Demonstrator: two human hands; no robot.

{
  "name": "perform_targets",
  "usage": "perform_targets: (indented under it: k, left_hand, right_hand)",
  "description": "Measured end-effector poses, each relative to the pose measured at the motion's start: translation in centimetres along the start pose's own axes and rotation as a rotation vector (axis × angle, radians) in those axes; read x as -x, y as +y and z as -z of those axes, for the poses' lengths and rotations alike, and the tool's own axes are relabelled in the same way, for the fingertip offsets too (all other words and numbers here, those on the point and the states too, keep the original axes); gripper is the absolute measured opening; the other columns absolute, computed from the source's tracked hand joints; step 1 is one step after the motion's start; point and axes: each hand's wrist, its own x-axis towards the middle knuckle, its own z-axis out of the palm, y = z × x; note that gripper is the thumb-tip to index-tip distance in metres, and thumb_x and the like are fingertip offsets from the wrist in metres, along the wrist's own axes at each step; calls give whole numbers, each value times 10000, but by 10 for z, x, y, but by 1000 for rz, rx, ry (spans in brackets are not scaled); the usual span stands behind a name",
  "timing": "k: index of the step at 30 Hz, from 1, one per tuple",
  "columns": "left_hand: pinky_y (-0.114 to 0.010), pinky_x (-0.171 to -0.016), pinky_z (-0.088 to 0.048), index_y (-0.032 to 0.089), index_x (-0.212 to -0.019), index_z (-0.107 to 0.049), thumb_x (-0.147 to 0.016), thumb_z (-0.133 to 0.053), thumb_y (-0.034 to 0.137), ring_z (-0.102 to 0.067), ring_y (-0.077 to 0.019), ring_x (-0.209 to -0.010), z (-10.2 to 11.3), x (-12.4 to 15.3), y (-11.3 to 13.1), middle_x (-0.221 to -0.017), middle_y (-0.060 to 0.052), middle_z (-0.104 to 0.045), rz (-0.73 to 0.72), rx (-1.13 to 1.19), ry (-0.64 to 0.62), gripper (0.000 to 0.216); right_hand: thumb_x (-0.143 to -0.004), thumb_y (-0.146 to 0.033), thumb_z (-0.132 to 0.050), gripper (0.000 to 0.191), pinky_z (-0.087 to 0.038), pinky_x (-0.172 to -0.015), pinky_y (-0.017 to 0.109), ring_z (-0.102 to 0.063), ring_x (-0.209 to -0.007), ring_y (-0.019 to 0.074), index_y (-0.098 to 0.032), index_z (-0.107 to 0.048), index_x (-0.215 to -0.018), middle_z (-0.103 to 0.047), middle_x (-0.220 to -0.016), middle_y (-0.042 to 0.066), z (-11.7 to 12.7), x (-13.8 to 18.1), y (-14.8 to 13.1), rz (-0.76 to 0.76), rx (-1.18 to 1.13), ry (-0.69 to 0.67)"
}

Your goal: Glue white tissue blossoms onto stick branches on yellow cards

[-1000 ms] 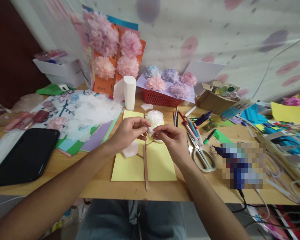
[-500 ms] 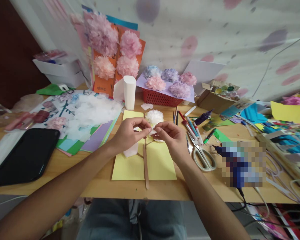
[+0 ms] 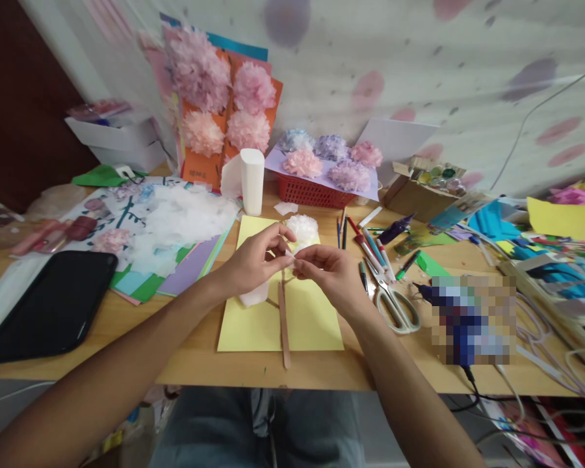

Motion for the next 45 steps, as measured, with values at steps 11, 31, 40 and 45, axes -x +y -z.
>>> perform_targets:
  k: [11,31,40,45]
  left_hand:
    - [-275,-683,-583,138,-892,-677,-792,-751,381,-682,-166,-817,-10,2,2,-895,-55,-712,209,274,111,273]
    - [-205,-585,-525,144,-842,-649,-769,-697,213,-624,-86,-614,-2,-1,4,-734,-2,-681,151,250,20,111]
    - [-227,-590,-539,145,-821,-669,-772,-674,231,-626,-97,-598,-3,1,8,-736,-10,-681,97,208,7,99]
    - [-238,-617,-538,152,-811,-679,-778,-642,218,-633,-111,-628,-3,1,4,-732,-10,-674,47,118,28,83]
  right_hand:
    - [-697,-359,-867,199,-546,-688,259,-648,-683,119,-216,-745,-763,-712,-746,-7,-9,0,9,-51,-229,230]
    - [-727,-284,-793,111,-570,-638,264,-658,-615,115,-215,-776,-812,-730,-708,-3,-5,0,5,1,-146,86]
    - [-731,-287,-787,123,-592,-676,273,-686,-626,126,-203,-733,-803,-723,-690,-7,-3,1,5,-87,-300,56]
    - [-771,-405,-800,225,-585,-685,271,-686,-644,128,-199,-717,-803,-719,-707,1,-3,1,5,-124,-291,66]
